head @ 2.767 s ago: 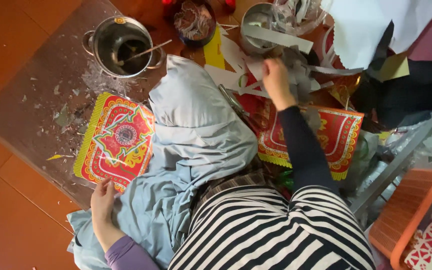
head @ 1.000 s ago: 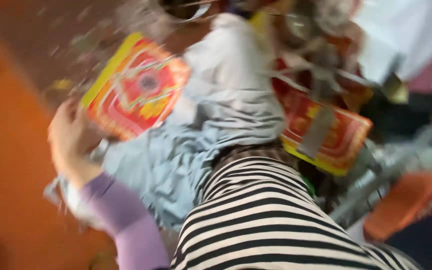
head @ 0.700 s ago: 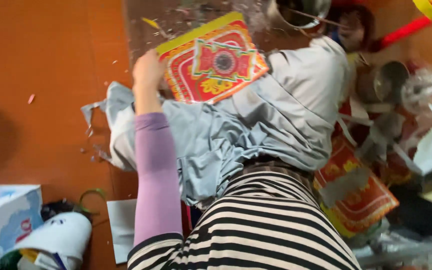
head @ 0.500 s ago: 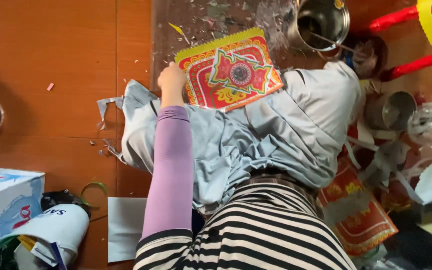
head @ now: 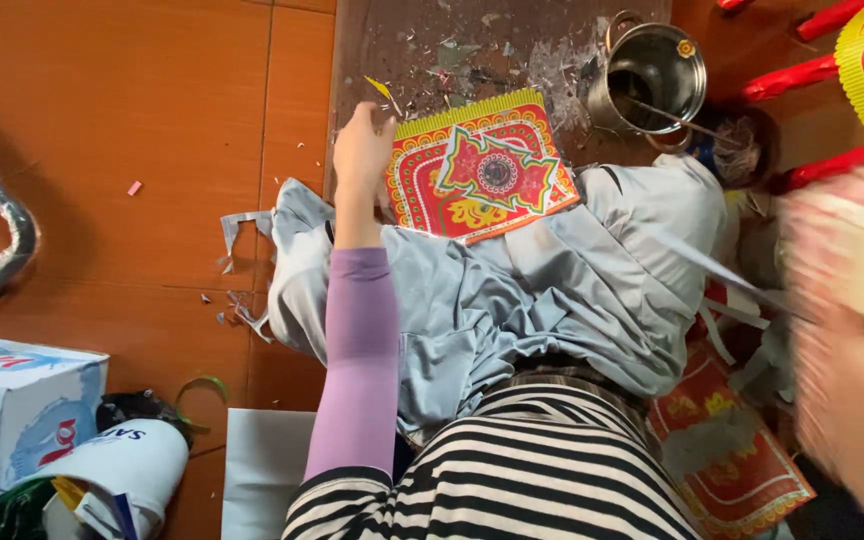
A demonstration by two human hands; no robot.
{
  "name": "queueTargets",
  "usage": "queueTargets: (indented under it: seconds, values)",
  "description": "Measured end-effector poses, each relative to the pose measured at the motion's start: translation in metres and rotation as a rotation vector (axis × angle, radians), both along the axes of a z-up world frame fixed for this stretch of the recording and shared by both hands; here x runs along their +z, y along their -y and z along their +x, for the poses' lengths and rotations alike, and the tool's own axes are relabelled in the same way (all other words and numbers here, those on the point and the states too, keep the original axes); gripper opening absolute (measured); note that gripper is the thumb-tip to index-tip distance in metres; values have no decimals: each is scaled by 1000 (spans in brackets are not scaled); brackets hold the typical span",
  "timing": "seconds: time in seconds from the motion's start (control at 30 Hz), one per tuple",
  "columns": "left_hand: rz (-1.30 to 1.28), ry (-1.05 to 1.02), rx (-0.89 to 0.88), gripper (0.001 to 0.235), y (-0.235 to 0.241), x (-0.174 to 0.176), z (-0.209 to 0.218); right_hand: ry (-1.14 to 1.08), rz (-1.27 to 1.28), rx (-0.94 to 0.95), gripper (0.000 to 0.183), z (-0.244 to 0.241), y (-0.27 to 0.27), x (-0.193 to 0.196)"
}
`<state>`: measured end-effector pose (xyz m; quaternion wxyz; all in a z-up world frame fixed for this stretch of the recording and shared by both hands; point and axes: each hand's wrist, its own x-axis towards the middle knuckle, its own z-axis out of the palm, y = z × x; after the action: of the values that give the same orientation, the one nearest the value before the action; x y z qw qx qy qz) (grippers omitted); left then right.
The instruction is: Assembling and decorating large traditional paper votive horse offerings.
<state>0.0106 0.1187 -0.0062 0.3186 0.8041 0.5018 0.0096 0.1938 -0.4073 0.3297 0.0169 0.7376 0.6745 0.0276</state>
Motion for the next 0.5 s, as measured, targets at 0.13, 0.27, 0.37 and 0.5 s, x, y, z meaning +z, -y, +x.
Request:
queueTargets:
  seconds: [0.13, 0.27, 0.37, 0.5]
  values:
    - [-156, 537, 8, 41, -24, 13, -31, -46, 56, 64, 6, -54, -153, -35]
    - [-680, 999, 262, 37, -27, 45, -81, -132, 87, 266, 6, -72, -269, -133]
    - [-777, 1058, 445, 38, -30, 27, -97, -123, 146, 383, 7, -68, -331, -245]
    - [-788, 861, 489, 39, -25, 14, -87, -128, -156, 374, 12, -85, -343, -336]
